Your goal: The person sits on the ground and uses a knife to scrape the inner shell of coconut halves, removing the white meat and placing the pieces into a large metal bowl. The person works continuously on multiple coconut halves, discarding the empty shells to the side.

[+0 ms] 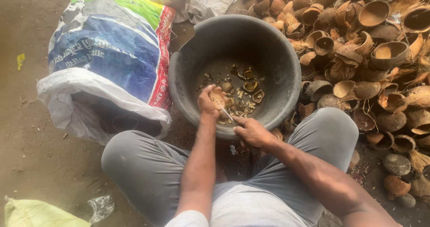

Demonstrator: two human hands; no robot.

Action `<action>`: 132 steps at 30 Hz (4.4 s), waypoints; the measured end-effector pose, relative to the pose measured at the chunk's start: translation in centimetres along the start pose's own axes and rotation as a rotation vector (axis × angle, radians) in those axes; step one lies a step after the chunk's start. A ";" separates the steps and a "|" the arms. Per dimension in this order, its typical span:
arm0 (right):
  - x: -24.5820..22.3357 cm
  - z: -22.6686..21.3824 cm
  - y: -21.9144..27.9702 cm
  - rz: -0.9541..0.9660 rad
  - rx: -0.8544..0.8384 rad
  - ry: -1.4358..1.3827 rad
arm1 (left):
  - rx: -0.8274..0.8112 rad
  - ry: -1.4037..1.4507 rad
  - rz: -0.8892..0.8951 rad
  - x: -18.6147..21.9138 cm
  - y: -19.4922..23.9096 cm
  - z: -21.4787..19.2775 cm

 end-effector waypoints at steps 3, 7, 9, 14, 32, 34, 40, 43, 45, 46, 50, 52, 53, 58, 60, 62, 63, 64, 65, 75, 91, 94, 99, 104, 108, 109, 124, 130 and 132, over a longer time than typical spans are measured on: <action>-0.1 -0.9 0.2 -0.078 0.002 0.085 | -0.137 0.054 -0.085 1.1 0.4 1.4; 1.2 -0.7 -1.9 -0.176 0.023 0.126 | -0.211 0.057 -0.114 0.8 1.5 2.4; -0.2 -1.5 -2.0 -0.468 0.194 0.279 | -0.235 0.067 -0.107 0.7 1.6 2.6; 0.6 -1.3 -2.2 -0.391 0.298 0.691 | -0.247 0.099 -0.121 0.6 1.1 2.2; -0.2 -0.5 -1.4 -0.179 0.271 0.982 | -0.236 -0.266 -0.074 0.1 1.5 2.4; 0.1 -0.4 -1.7 -0.184 0.267 0.960 | -0.258 -0.457 -0.067 -0.2 1.2 2.2; 1.0 -1.2 -3.6 -0.166 0.181 0.617 | -0.139 -0.458 0.004 0.8 -0.3 1.6; -3.8 -2.1 -0.8 -0.794 0.469 0.560 | -0.034 -0.136 -0.063 -0.3 -0.3 1.0; -3.5 -2.7 -0.9 -0.748 0.423 0.373 | -0.012 -0.138 -0.071 -0.7 0.1 0.4; -0.6 -2.3 -2.9 -0.377 0.224 0.184 | -0.003 -0.139 -0.071 -0.8 0.1 0.2; 2.1 -0.8 -2.8 0.030 -0.030 -0.177 | -0.082 0.045 -0.164 -1.4 -0.3 0.9; 2.5 -0.6 -3.3 0.028 -0.069 -0.333 | -0.144 0.145 -0.208 -1.7 -0.4 1.2; 3.0 -0.4 -3.7 0.029 -0.089 -0.410 | -0.154 0.156 -0.213 -1.8 -0.5 1.1; 1.2 -2.9 -3.7 -0.538 0.320 0.279 | -0.121 0.164 -0.180 -2.0 -1.8 -0.1; 0.0 -2.0 -2.8 -0.623 0.409 0.597 | -0.117 0.172 -0.118 -1.4 -2.3 -0.3; 2.9 -1.1 -3.7 -0.246 0.203 0.647 | -0.101 0.159 -0.085 -1.2 -2.0 -0.5; 2.2 -1.0 -3.2 -0.261 0.201 0.644 | -0.095 0.143 -0.075 -0.9 -1.8 -0.3; 1.6 -0.9 -2.7 -0.277 0.199 0.640 | -0.088 0.128 -0.066 -0.7 -1.6 0.0; 1.1 -0.7 -2.5 -0.295 0.195 0.636 | -0.098 0.080 -0.051 -0.4 -1.2 0.5; 1.4 0.6 -3.8 -0.305 0.238 0.697 | 0.003 0.014 0.105 0.3 0.4 1.0; -1.0 -3.2 -1.6 -0.694 0.454 0.302 | 0.031 0.024 -0.175 -1.5 -2.2 -1.3; -0.3 -2.2 -1.7 -0.876 0.538 0.491 | -0.054 0.193 -0.233 -1.6 -1.6 0.0; 1.3 -1.4 -3.8 -0.600 0.304 0.318 | -0.120 0.185 -0.153 -1.4 -0.1 1.6; -1.3 -1.1 -1.2 -0.955 0.512 0.436 | -0.179 0.200 -0.101 -0.6 0.4 2.4; -2.9 -2.1 -0.5 -0.779 0.562 0.342 | -0.166 0.196 -0.054 -1.2 0.4 2.4; 0.1 -1.3 -2.7 -0.361 0.294 0.107 | -0.153 0.184 -0.029 -1.4 0.3 2.0; 2.3 0.2 -4.5 0.011 -0.028 -0.477 | 0.172 -0.211 0.001 -0.4 -1.6 -1.9; -0.3 -0.5 -1.3 0.001 -0.032 -0.215 | -0.039 -0.091 -0.057 0.8 -0.2 0.7; -0.8 -0.1 -0.8 -0.010 -0.046 -0.214 | -0.072 -0.048 -0.062 0.3 -0.2 1.2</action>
Point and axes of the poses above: each hand's wrist, its own y-axis away from the middle knuckle, its own z-axis out of the palm, x = y × z, the point moved 10 cm from there along -y, towards the middle knuckle, and after that the axes turned 9 degrees about y, right-handed, at the moved point
